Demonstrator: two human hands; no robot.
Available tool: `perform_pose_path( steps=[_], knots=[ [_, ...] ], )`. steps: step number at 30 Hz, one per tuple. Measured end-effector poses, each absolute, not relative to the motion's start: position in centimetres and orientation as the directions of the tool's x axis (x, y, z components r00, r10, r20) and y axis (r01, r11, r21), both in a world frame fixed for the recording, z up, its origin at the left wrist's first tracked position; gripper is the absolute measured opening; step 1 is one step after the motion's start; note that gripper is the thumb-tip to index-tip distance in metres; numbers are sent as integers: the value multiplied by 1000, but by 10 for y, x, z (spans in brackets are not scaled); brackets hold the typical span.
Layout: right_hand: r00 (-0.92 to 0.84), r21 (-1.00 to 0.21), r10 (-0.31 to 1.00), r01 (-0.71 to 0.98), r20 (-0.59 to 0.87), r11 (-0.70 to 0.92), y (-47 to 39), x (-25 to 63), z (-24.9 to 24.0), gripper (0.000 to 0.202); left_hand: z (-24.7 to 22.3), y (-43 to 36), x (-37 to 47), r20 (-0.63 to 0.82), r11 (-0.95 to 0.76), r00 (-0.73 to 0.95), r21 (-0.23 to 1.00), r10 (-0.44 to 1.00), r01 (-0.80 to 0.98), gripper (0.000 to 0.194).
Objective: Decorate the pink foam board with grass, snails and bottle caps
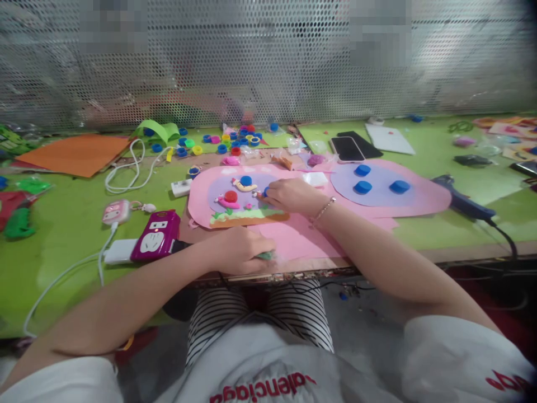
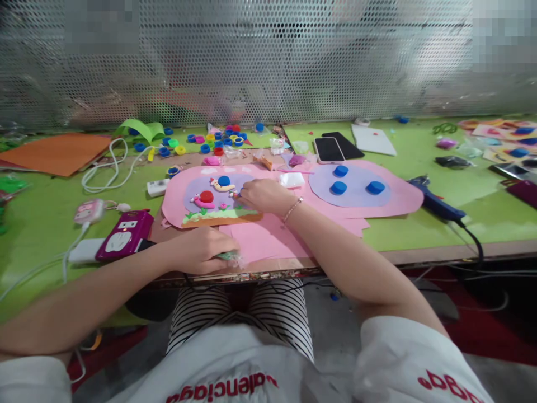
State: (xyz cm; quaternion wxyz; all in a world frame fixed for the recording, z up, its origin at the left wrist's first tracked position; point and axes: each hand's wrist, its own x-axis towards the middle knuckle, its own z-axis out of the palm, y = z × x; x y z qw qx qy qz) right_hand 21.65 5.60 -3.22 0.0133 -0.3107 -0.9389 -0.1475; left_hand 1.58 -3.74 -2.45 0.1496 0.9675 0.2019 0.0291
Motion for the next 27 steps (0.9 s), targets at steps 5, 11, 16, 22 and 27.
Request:
perform_pose_path(
  steps=[5, 11, 16, 22, 27],
  knots=[
    [-830, 314, 548, 550, 103, 774, 55, 215, -31, 46, -23, -38, 15, 11, -877, 918, 298, 397, 376, 32],
    [-860, 372, 508, 489, 54, 789, 59, 218, -32, 46, -24, -38, 16, 11, -876, 914, 292, 405, 384, 36],
    [-881, 335, 468, 462, 67, 821, 65, 223, -35, 49, -22, -39, 16, -11, -872, 910, 283, 414, 400, 38],
    [-808, 138, 550, 582, 212, 801, 69, 228, -35, 43, -21, -39, 16, -15, -847, 905, 345, 426, 404, 31],
    [-717, -52, 605, 629, 345, 775, 76, 237, -33, 34, -22, -36, 14, -39, -839, 900, 345, 435, 420, 25]
  ],
)
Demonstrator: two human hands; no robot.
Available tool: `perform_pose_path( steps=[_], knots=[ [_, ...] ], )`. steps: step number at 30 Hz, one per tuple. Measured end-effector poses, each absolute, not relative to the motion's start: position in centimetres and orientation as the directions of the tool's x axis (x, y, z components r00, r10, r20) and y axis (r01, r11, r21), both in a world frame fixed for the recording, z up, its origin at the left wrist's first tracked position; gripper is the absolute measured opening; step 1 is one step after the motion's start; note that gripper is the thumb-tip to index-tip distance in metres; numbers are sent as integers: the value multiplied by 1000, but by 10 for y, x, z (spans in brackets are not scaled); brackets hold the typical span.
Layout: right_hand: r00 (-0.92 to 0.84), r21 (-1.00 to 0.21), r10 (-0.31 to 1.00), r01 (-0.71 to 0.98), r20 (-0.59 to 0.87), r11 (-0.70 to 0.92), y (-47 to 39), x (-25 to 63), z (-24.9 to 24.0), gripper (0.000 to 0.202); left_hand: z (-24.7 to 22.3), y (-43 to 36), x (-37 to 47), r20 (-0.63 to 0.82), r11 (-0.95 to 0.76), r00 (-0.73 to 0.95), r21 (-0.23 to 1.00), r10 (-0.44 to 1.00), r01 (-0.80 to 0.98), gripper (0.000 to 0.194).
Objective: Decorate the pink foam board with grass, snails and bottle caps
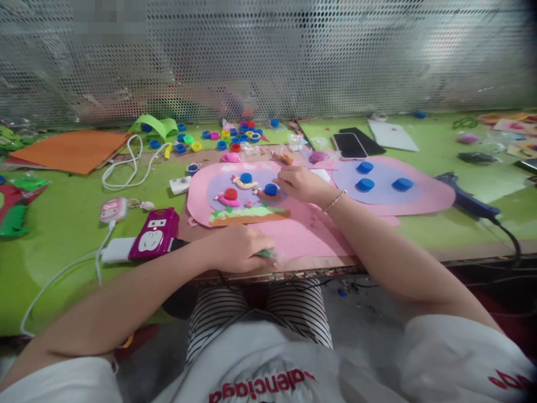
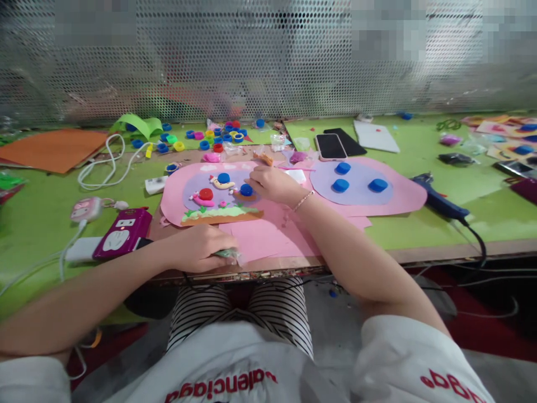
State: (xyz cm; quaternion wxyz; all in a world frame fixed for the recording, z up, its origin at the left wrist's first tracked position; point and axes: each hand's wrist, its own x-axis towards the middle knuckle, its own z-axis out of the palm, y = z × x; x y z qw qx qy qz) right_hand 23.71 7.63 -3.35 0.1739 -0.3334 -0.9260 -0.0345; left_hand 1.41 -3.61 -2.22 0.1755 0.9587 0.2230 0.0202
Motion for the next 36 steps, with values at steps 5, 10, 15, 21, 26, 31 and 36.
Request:
perform_pose_path(
  steps=[5, 10, 15, 21, 26, 31, 36],
  knots=[
    [-711, -158, 571, 561, 411, 812, 81, 244, -43, 23, -24, -36, 14, -47, -847, 898, 313, 437, 429, 27],
    [-735, -144, 548, 540, 400, 829, 83, 245, -53, 39, -24, -36, 15, -44, -851, 900, 309, 433, 425, 28],
    [-789, -29, 504, 529, 351, 848, 84, 244, -57, 29, -23, -36, 15, -44, -853, 901, 306, 431, 423, 27],
    [-801, 16, 466, 508, 375, 861, 86, 243, -59, 25, -24, -36, 14, -39, -858, 902, 294, 430, 422, 29],
    [-804, -13, 469, 499, 366, 866, 85, 244, -54, 24, -23, -36, 15, -52, -852, 896, 290, 440, 436, 29],
    [-807, -11, 474, 503, 352, 864, 84, 243, -55, 24, -22, -35, 15, -45, -847, 896, 307, 442, 434, 27],
    [-796, -21, 482, 511, 365, 859, 84, 241, -58, 25, -21, -35, 16, -47, -808, 868, 343, 495, 479, 27]
  ],
)
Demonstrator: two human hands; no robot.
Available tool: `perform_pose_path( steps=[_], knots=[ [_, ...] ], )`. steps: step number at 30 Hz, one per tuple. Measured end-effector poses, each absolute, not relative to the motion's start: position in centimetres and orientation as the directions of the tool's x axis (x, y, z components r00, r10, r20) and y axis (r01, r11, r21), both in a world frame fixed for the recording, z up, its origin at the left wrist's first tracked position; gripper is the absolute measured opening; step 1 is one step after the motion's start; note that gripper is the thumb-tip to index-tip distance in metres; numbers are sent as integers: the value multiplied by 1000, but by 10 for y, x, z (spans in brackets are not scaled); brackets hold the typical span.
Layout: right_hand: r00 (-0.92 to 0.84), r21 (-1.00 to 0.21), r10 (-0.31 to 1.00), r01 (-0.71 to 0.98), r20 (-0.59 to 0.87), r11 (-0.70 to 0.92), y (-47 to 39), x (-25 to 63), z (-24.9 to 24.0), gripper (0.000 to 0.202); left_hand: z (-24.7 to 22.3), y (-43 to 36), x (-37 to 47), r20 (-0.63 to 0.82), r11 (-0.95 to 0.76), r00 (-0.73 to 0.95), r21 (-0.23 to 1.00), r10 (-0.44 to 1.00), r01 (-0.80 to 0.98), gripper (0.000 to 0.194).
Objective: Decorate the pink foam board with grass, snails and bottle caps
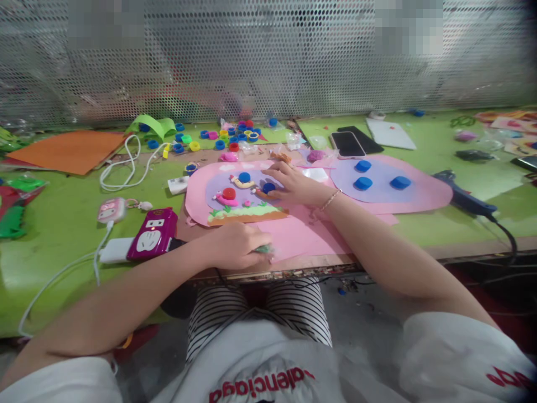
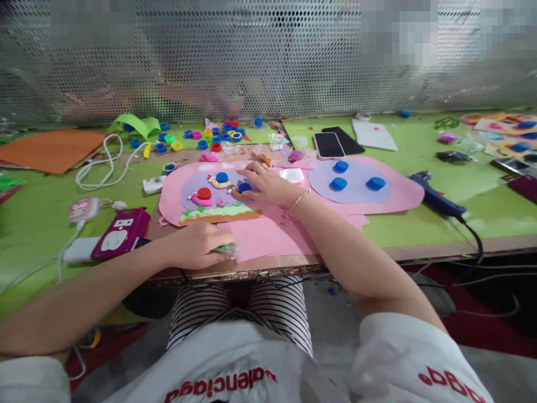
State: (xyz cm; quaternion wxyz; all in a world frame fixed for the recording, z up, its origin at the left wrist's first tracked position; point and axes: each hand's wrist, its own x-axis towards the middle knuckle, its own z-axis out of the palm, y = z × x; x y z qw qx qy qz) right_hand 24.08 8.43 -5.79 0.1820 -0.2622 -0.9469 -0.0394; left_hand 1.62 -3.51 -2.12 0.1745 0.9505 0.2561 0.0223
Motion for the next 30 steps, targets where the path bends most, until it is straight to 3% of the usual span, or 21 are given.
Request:
perform_pose_path(
  steps=[5, 9, 13, 16, 20, 30],
  knots=[
    [-747, -80, 484, 507, 457, 858, 84, 246, -42, 28, -28, -31, 18, -19, -699, 772, 411, 635, 585, 32],
    [-689, -142, 515, 523, 510, 841, 70, 247, -17, 28, -30, -26, 20, 39, -554, 647, 558, 761, 618, 27],
    [-791, -174, 405, 367, 459, 914, 47, 234, -5, 26, -29, -19, 21, -19, -328, 476, 702, 879, 633, 23],
    [-826, -163, 316, 271, 467, 949, 33, 222, -7, 22, -32, -14, 19, -65, -214, 439, 804, 896, 555, 23],
    [-783, -239, 334, 240, 525, 941, 30, 218, -9, 16, -37, -10, 17, -33, -148, 410, 904, 912, 402, 24],
    [-720, -341, 324, 129, 613, 931, 34, 217, -13, 9, -44, -7, 17, -54, -35, 384, 975, 922, 221, 22]
  ],
)
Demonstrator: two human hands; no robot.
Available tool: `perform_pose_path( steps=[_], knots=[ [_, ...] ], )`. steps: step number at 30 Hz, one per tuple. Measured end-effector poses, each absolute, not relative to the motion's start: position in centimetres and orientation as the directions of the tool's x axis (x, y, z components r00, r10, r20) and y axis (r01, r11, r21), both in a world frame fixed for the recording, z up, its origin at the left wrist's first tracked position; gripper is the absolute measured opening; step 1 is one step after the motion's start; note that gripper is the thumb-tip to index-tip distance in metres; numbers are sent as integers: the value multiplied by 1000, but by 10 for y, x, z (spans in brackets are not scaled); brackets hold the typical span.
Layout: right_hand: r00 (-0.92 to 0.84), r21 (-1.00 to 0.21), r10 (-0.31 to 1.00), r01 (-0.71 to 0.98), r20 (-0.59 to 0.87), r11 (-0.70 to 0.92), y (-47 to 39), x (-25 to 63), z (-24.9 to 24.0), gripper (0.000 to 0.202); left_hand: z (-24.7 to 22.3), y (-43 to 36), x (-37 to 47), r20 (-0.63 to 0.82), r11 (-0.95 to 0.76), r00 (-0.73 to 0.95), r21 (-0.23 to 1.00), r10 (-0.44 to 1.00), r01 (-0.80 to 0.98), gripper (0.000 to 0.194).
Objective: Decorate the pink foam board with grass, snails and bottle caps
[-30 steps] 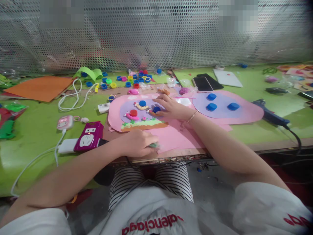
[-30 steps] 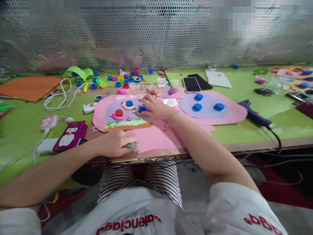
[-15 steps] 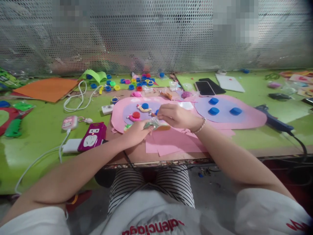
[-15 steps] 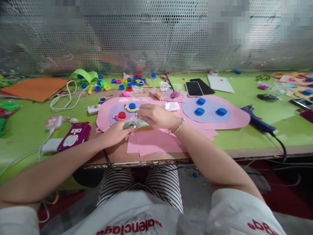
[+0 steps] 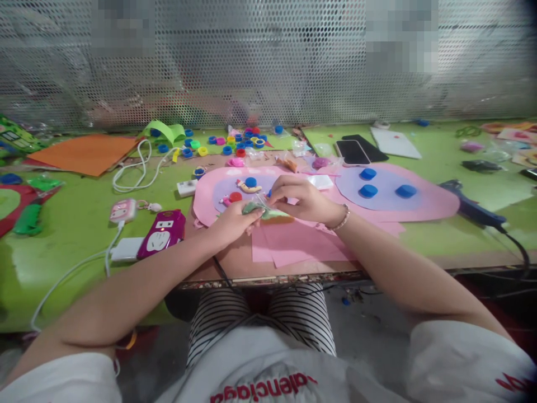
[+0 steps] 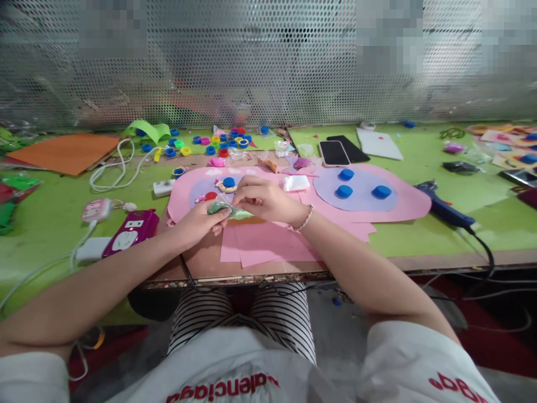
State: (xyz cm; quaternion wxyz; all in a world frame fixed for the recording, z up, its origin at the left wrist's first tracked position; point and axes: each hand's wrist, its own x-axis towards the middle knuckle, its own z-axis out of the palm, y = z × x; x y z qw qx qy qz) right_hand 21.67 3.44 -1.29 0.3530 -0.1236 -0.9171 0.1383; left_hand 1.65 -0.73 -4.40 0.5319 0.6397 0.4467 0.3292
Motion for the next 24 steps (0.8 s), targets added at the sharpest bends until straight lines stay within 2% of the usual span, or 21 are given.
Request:
perform_pose_path(
  steps=[8, 13, 20, 24],
  knots=[
    [-739, -362, 329, 124, 588, 924, 32, 216, -13, 9, -43, -9, 16, -77, 17, 397, 988, 915, 153, 21],
    [-760, -333, 309, 129, 572, 934, 31, 217, -13, 13, -41, -10, 16, -93, 46, 376, 990, 922, 133, 26],
    [-779, -166, 213, 141, 590, 976, 32, 218, -17, 25, -36, -11, 18, -156, 128, 319, 986, 935, 109, 22],
    [-809, -47, 225, 238, 544, 970, 31, 220, -18, 28, -34, -12, 19, -161, 146, 316, 987, 935, 68, 20]
  ],
)
